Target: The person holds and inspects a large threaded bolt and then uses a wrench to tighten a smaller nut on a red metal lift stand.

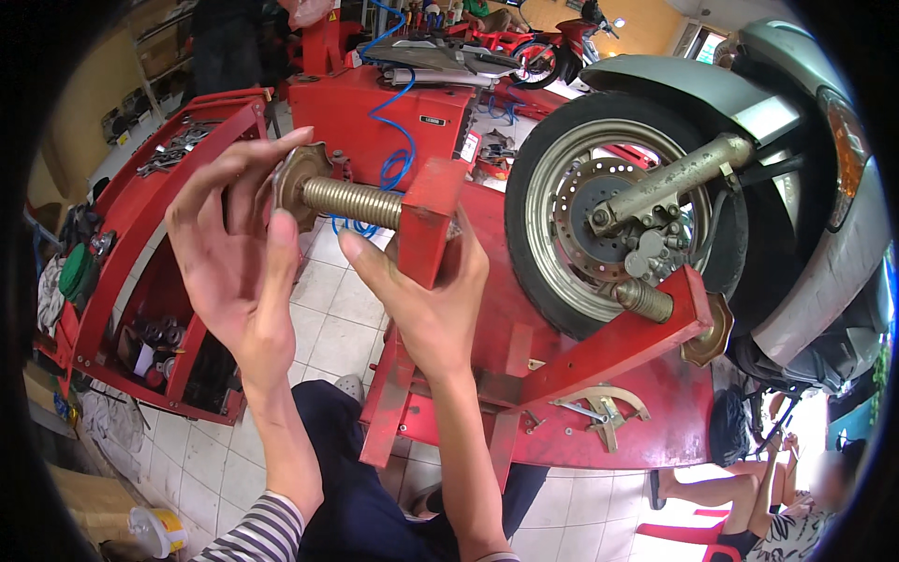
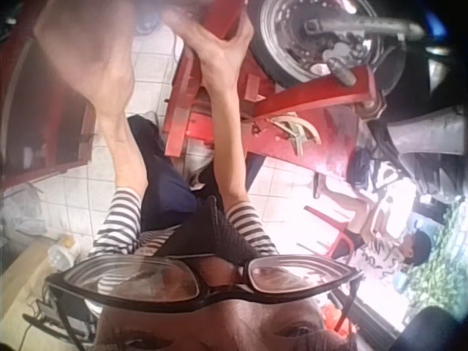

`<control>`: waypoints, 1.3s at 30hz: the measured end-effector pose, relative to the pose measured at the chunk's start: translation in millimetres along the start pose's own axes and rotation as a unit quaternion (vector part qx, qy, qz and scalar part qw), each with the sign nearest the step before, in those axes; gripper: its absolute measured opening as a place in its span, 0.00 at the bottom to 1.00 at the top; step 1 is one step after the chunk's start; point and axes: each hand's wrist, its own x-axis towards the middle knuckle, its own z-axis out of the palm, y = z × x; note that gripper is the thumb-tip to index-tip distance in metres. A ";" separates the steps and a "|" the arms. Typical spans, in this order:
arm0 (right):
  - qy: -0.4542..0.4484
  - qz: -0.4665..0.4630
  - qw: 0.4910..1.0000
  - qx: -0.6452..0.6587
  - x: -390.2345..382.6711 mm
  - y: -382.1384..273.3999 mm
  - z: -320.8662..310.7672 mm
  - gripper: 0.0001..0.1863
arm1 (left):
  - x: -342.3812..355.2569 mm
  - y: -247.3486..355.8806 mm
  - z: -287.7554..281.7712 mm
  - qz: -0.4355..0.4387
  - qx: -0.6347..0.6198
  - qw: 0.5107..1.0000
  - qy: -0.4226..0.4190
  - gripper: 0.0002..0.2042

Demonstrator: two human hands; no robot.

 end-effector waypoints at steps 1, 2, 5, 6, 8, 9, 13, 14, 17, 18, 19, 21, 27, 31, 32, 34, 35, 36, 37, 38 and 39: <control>0.005 -0.003 1.000 -0.003 -0.2 -0.5 -0.1 0.19 | 0.2 4.8 3.4 -0.037 0.025 0.999 0.012 0.18; 0.009 -0.006 1.000 -0.007 -0.3 -1.1 -0.2 0.19 | 0.2 7.4 5.8 -0.075 0.051 0.996 0.023 0.20; 0.002 -0.012 1.000 0.005 0.4 1.2 0.1 0.18 | -2.9 5.5 -2.1 -0.211 -0.040 0.976 -0.033 0.22; 0.004 -0.015 1.000 0.005 0.3 1.9 0.6 0.18 | 0.4 9.4 -2.1 -0.239 -0.032 0.970 -0.039 0.23; 0.009 -0.019 1.000 0.004 0.4 3.2 0.7 0.17 | 6.3 13.5 -1.0 -0.190 -0.010 0.980 -0.065 0.20; 0.006 -0.015 1.000 -0.004 0.2 3.1 0.0 0.18 | 7.7 13.7 -0.9 -0.166 0.001 0.983 -0.078 0.18; -0.007 0.001 1.000 -0.017 1.2 1.8 -3.0 0.18 | 14.6 -3.5 -24.6 -0.032 -0.141 0.978 -0.150 0.16; -0.012 0.005 1.000 -0.016 1.4 1.6 -2.6 0.18 | 14.4 -2.1 -26.6 -0.025 -0.172 0.975 -0.141 0.16; 0.003 -0.002 1.000 0.000 -0.1 -1.2 3.2 0.17 | 10.6 8.7 -13.7 -0.103 -0.112 0.988 -0.013 0.15; 0.004 -0.001 1.000 -0.004 -0.2 -0.8 1.5 0.17 | 9.5 8.5 -9.5 -0.157 -0.065 0.985 0.026 0.15; 0.005 0.000 1.000 -0.008 -0.1 -0.5 -0.3 0.17 | 5.6 7.3 -4.7 -0.199 0.007 0.980 0.026 0.17; 0.005 -0.001 1.000 -0.004 -0.2 -0.1 -0.9 0.17 | 2.7 13.0 -7.3 -0.277 -0.024 0.961 -0.015 0.19; 0.011 -0.001 1.000 0.018 -1.1 -2.2 4.0 0.16 | 8.4 15.4 -8.7 -0.104 0.013 0.992 -0.068 0.16; 0.014 -0.002 1.000 0.003 -1.9 3.2 1.0 0.16 | 6.8 4.4 -14.5 -0.088 -0.160 0.982 -0.053 0.18; 0.016 -0.003 1.000 0.003 -1.9 3.7 1.5 0.16 | 6.6 2.7 -12.2 -0.110 -0.188 0.976 -0.022 0.17; 0.011 0.000 1.000 -0.001 -1.9 1.8 1.1 0.16 | 7.7 4.5 -7.8 -0.189 -0.119 0.974 0.040 0.14; 0.009 0.001 1.000 -0.003 -1.9 1.0 1.3 0.16 | 5.7 2.7 -9.1 -0.227 -0.109 0.967 0.044 0.15; 0.009 0.003 1.000 0.000 -2.4 1.1 0.8 0.16 | 3.4 1.9 -9.2 -0.266 -0.100 0.957 0.049 0.17; 0.009 0.006 1.000 0.003 -2.5 1.1 0.4 0.16 | 2.3 7.5 -8.2 -0.287 -0.054 0.956 0.025 0.17; 0.009 0.008 1.000 0.006 -2.4 1.2 0.1 0.16 | 3.6 11.2 -6.8 -0.286 -0.033 0.958 0.019 0.19; 0.012 0.002 1.000 0.009 -2.3 1.2 0.5 0.16 | 4.0 14.2 -5.1 -0.285 -0.014 0.958 0.012 0.21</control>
